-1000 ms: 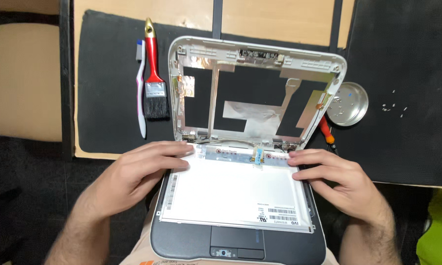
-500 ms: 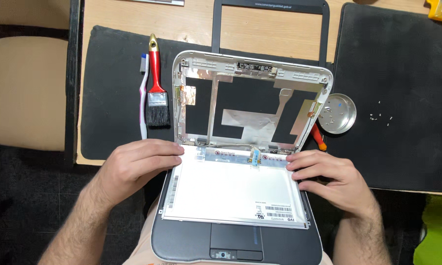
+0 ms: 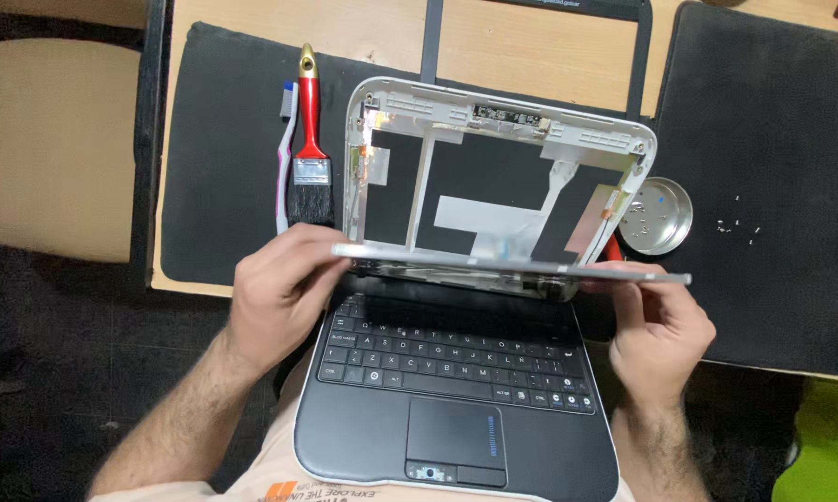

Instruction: The person attaches a replacement screen panel to a laptop lid by connecting a ribbon cable by hand and securing the panel into the lid frame with a screwdriver, then snaps the plastic bezel back into place.

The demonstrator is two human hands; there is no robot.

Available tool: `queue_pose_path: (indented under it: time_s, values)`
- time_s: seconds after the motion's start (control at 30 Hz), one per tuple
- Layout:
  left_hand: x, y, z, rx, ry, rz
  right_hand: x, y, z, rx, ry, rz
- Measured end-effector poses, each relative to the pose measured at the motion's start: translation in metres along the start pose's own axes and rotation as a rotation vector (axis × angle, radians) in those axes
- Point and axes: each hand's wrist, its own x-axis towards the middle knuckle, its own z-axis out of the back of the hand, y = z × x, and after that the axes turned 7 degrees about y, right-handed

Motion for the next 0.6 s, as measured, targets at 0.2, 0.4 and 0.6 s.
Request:
queue_pose_path:
  time_s: [0.2,0.4,0.6]
  values:
    - [0.028,-0.008,0.000,0.074,-0.091,0.056,0.015,0.025,-0.005,-0.184,0.060,0.037]
    - [0.032,-0.006,-0.002,0.119,-0.090,0.065,0.021,0.031,-0.006,-0.324,0.038,0.129]
    - [0.031,-0.004,-0.004,0.159,-0.105,0.065,0.022,0.033,-0.009,-0.369,0.032,0.158]
